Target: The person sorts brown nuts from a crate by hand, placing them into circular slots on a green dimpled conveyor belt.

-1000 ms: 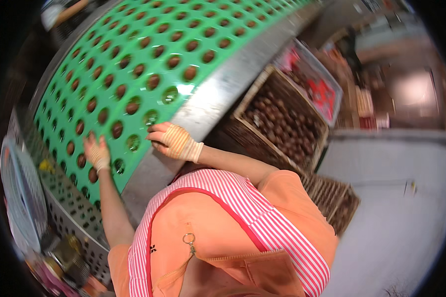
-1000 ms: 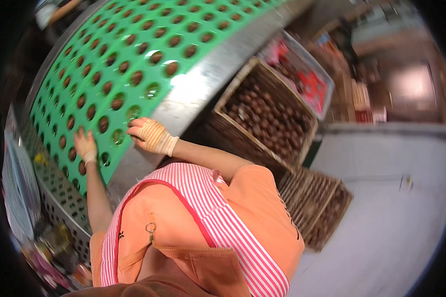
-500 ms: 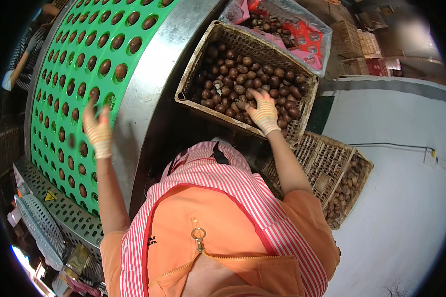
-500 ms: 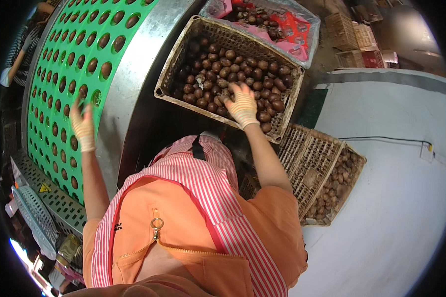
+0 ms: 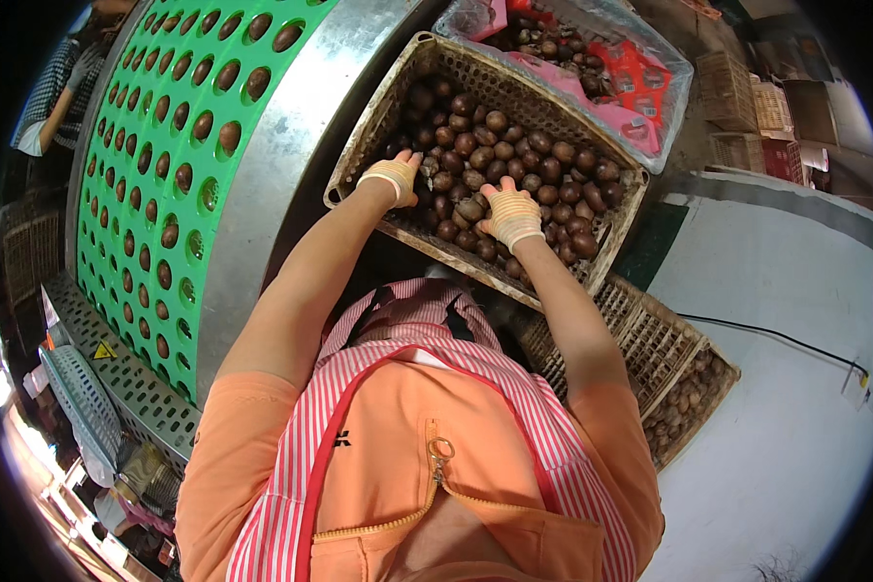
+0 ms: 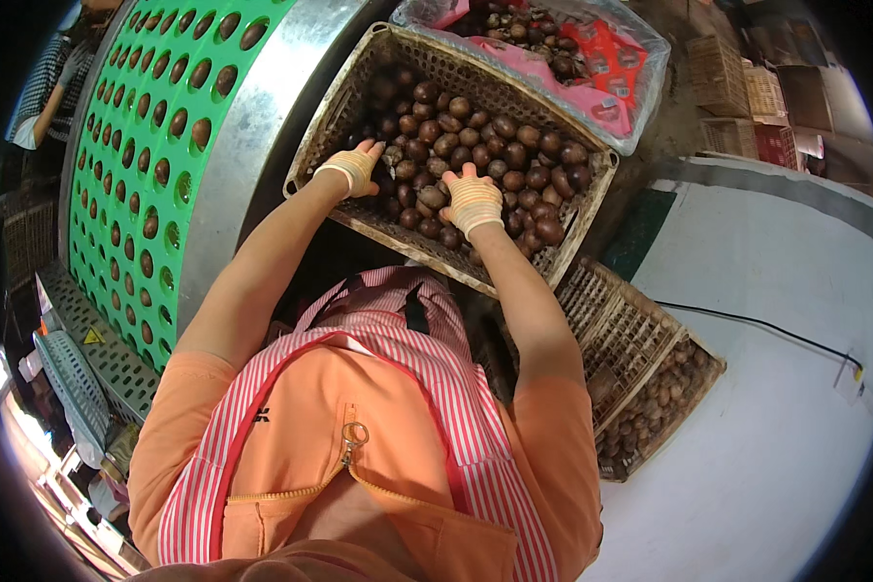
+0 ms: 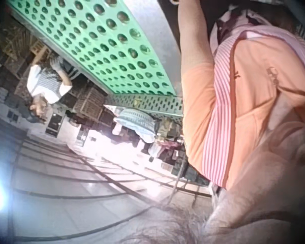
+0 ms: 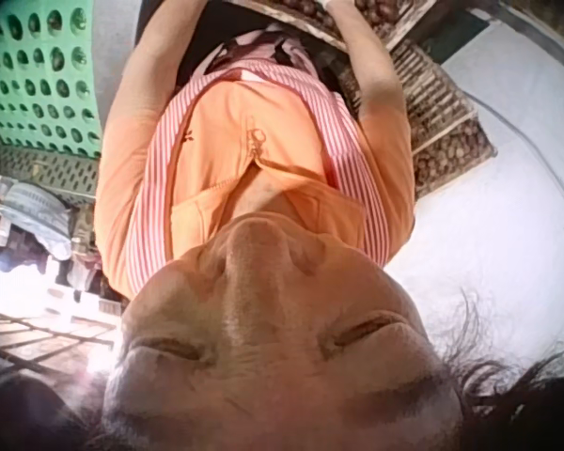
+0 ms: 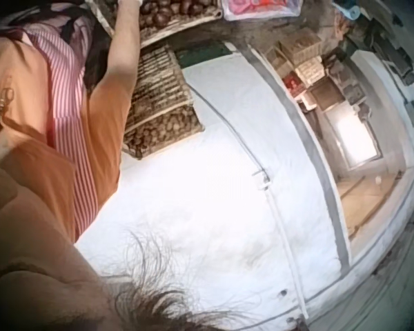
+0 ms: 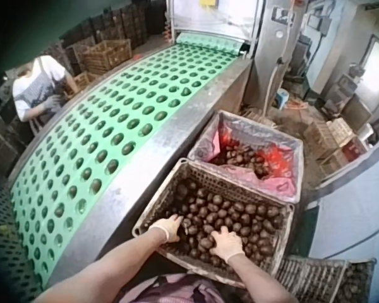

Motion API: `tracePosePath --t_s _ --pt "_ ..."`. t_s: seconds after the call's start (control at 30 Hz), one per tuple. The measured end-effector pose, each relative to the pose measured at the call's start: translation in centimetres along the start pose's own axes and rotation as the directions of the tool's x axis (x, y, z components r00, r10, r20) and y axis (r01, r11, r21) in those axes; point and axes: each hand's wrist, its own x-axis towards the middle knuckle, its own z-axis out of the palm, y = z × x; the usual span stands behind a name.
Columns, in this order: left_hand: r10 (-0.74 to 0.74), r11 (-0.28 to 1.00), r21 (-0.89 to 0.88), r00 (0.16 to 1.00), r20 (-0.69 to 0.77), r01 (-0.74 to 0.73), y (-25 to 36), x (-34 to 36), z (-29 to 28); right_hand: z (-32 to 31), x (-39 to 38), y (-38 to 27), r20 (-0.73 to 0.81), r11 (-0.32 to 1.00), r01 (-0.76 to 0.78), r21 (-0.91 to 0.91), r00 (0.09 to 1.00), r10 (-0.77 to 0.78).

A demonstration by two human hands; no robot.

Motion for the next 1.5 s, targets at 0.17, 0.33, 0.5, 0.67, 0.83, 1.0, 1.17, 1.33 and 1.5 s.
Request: tracePosePath --t_s 0.17,0.33,0.5,0.67,0.83,1.0,1.17,1.33,1.5 --pt "-0.104 0.994 -0.021 0.991 0.08 0.106 1.4 1.5 -0.8 -1.5 -0.2 0.7 0.148 0.987 0.049 -0.154 0.989 -0.026" --pt "-0.125 0.992 0.024 0.988 0.092 0.124 1.7 2.3 -0.9 -1.1 0.3 0.4 0.177 0.976 0.027 -0.215 0.984 0.012" --pt "-0.109 0.993 0.065 0.972 0.207 0.098 0.7 3.1 0.3 -0.8 0.7 1.1 0.183 0.989 0.023 -0.149 0.983 0.005" --pt "-0.082 0.996 -0.001 0.948 0.309 0.086 0.5 1.7 -0.1 -2.5 -0.1 0.9 0.251 0.994 0.088 -0.065 0.966 -0.069" --pt "-0.136 0.989 -0.024 0.955 0.265 0.148 3.3 -2.7 -2.6 1.2 0.1 0.7 0.045 0.985 0.114 -0.127 0.993 -0.11" --pt "-0.206 0.956 -0.138 0.93 0.306 0.257 2.9 0.2 0.4 1.3 0.0 1.7 0.017 0.986 0.16 -0.037 0.987 -0.159" --pt "-0.171 0.978 -0.009 0.825 0.539 0.209 3.9 -0.3 -2.6 3.7 1.3 5.9 -0.045 0.357 0.15 0.922 0.957 -0.285" --pt "0.068 0.996 -0.07 0.937 0.344 -0.047 1.3 1.0 1.3 1.6 -3.5 4.6 0.081 -0.547 -0.137 0.826 0.989 -0.126" --pt "0.39 0.918 -0.191 0.881 0.268 -0.348 2.0 1.3 2.9 -0.3 -4.4 2.1 -0.115 -0.748 -0.044 0.662 0.98 -0.16"
